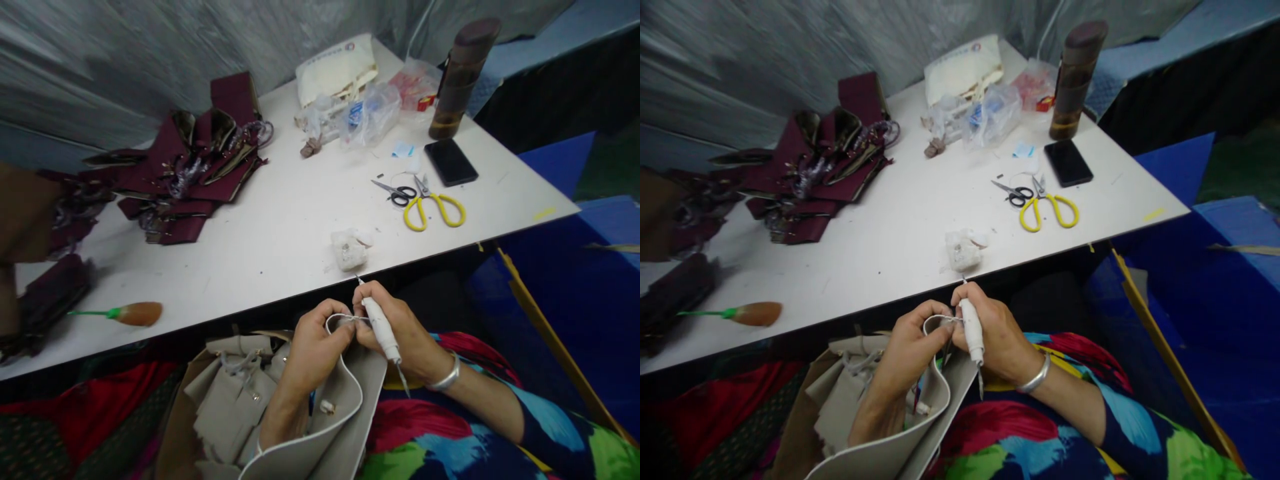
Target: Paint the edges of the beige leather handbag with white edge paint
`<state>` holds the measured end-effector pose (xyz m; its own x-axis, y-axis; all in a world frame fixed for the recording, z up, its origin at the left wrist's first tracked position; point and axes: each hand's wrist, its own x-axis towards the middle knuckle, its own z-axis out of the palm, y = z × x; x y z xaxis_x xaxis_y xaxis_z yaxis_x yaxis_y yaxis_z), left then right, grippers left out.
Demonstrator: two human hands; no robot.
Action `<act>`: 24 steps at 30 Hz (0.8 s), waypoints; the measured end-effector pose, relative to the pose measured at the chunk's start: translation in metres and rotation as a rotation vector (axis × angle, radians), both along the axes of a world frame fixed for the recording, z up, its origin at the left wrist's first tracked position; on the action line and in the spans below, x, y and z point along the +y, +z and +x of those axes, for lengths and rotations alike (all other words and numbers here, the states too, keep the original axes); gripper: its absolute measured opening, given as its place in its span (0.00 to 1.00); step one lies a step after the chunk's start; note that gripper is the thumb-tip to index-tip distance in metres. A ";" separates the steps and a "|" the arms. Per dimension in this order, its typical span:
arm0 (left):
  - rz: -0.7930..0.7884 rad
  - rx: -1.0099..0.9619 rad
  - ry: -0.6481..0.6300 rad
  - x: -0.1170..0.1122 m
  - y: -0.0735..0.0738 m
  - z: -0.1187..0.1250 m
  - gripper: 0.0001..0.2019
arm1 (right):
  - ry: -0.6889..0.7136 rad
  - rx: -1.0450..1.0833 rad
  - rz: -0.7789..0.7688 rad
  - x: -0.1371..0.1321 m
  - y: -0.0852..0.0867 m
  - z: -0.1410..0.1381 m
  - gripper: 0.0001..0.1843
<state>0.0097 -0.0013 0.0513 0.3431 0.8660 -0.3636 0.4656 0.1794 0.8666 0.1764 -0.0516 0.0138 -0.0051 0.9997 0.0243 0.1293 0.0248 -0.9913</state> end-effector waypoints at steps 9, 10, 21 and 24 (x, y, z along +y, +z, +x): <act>0.046 0.010 0.003 0.000 0.002 -0.002 0.02 | -0.015 0.030 0.040 -0.004 -0.004 -0.002 0.14; 0.047 0.019 -0.027 0.001 0.002 -0.004 0.02 | -0.021 0.034 0.045 -0.004 -0.006 -0.002 0.14; 0.042 -0.086 0.318 0.020 0.031 -0.040 0.11 | -0.155 0.091 0.082 0.001 0.003 0.005 0.12; 0.177 -0.161 0.642 0.030 0.068 -0.076 0.17 | -0.259 0.045 0.094 -0.001 0.004 0.010 0.13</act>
